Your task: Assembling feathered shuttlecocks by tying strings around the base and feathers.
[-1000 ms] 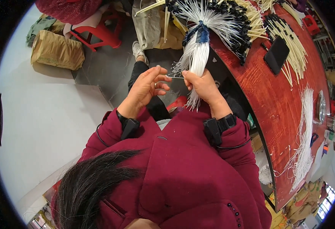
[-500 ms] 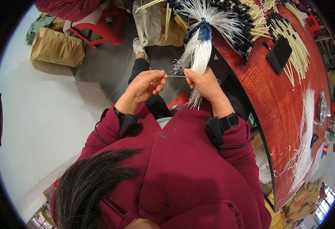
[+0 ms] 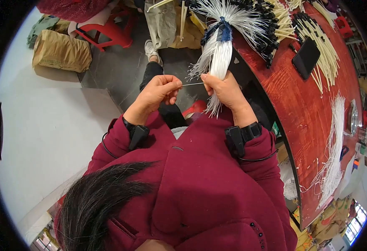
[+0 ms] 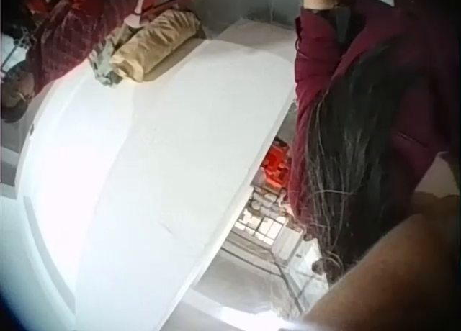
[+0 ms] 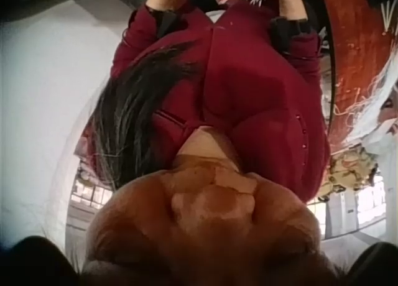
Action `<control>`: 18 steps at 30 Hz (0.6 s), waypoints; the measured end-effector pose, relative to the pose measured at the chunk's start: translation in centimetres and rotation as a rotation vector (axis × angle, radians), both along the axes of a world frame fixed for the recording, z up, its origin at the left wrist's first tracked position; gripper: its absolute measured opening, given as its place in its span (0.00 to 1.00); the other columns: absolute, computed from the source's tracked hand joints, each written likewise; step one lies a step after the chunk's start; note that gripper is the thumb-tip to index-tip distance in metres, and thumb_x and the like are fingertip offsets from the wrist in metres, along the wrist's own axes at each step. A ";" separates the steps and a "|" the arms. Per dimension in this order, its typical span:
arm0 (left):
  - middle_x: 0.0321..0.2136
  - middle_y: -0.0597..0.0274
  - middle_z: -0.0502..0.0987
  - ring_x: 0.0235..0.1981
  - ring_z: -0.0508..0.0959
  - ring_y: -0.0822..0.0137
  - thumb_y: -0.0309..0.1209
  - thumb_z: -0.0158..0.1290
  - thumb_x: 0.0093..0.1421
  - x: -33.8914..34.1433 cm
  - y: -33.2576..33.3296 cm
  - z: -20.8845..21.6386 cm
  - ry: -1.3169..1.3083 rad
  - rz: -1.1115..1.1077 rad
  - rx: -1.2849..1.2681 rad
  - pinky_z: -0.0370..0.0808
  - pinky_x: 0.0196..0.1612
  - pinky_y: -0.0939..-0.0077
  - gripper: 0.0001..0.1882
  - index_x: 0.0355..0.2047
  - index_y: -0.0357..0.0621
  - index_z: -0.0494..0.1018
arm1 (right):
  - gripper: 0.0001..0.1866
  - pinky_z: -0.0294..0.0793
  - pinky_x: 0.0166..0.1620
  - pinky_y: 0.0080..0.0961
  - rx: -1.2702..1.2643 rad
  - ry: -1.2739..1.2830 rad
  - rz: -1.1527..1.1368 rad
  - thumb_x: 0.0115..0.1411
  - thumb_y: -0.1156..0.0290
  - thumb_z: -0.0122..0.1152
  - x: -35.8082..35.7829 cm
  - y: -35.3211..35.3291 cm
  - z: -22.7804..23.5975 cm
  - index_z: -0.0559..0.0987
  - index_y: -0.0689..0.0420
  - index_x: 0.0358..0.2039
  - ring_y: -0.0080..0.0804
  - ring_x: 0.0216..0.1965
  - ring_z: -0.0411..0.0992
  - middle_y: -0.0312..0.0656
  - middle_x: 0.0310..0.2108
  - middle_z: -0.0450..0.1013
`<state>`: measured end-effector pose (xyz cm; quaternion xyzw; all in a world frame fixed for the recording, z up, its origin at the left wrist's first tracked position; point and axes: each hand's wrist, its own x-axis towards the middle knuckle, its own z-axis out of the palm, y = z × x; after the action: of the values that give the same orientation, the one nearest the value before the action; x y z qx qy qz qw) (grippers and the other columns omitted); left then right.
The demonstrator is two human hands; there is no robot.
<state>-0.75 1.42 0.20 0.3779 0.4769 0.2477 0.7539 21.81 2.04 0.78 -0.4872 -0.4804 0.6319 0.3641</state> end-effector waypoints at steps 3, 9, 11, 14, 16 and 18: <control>0.18 0.69 0.69 0.14 0.70 0.77 0.35 0.52 0.62 -0.6 -0.1 -0.3 -0.142 -0.015 -0.126 0.61 0.15 0.86 0.10 0.29 0.42 0.70 | 0.14 0.59 0.21 0.19 0.001 -0.010 0.004 0.57 0.69 0.56 0.3 0.1 -0.1 0.70 0.55 0.15 0.18 0.15 0.61 0.31 0.13 0.64; 0.18 0.70 0.67 0.15 0.68 0.77 0.35 0.51 0.63 -1.4 -0.8 -1.2 -0.384 0.039 -0.401 0.58 0.15 0.85 0.10 0.29 0.42 0.69 | 0.14 0.59 0.21 0.18 -0.003 -0.034 0.015 0.57 0.70 0.57 0.2 0.2 -0.4 0.70 0.55 0.15 0.19 0.15 0.62 0.32 0.13 0.64; 0.20 0.68 0.69 0.16 0.70 0.77 0.35 0.51 0.63 -1.1 -0.8 -1.9 -0.390 0.040 -0.351 0.60 0.15 0.86 0.10 0.30 0.41 0.70 | 0.14 0.59 0.21 0.18 -0.003 -0.040 0.019 0.57 0.70 0.57 0.2 0.3 -0.6 0.70 0.55 0.15 0.19 0.15 0.62 0.32 0.13 0.64; 0.22 0.67 0.71 0.17 0.72 0.77 0.36 0.51 0.63 -0.6 -0.7 -0.7 -0.340 0.078 -0.304 0.62 0.15 0.87 0.10 0.32 0.41 0.70 | 0.13 0.60 0.22 0.19 -0.037 0.018 -0.051 0.57 0.70 0.57 0.4 0.3 -1.1 0.71 0.55 0.16 0.20 0.16 0.63 0.33 0.13 0.65; 0.22 0.67 0.72 0.18 0.73 0.77 0.36 0.51 0.63 -0.4 -0.6 0.3 -0.232 0.141 -0.264 0.64 0.15 0.88 0.11 0.33 0.40 0.71 | 0.13 0.61 0.22 0.19 -0.035 0.036 -0.051 0.57 0.70 0.57 0.3 0.3 -1.1 0.71 0.55 0.16 0.20 0.16 0.63 0.33 0.13 0.65; 0.22 0.67 0.72 0.18 0.73 0.77 0.36 0.51 0.63 -0.5 -0.6 1.1 -0.231 0.142 -0.251 0.65 0.16 0.88 0.11 0.34 0.40 0.71 | 0.12 0.61 0.22 0.19 -0.035 0.075 -0.060 0.57 0.70 0.57 0.0 0.2 -0.9 0.71 0.55 0.17 0.21 0.16 0.63 0.33 0.14 0.65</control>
<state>-1.27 0.86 1.31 0.2155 0.4398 0.2806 0.8254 21.83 2.24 -0.11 -0.4835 -0.4407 0.6468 0.3919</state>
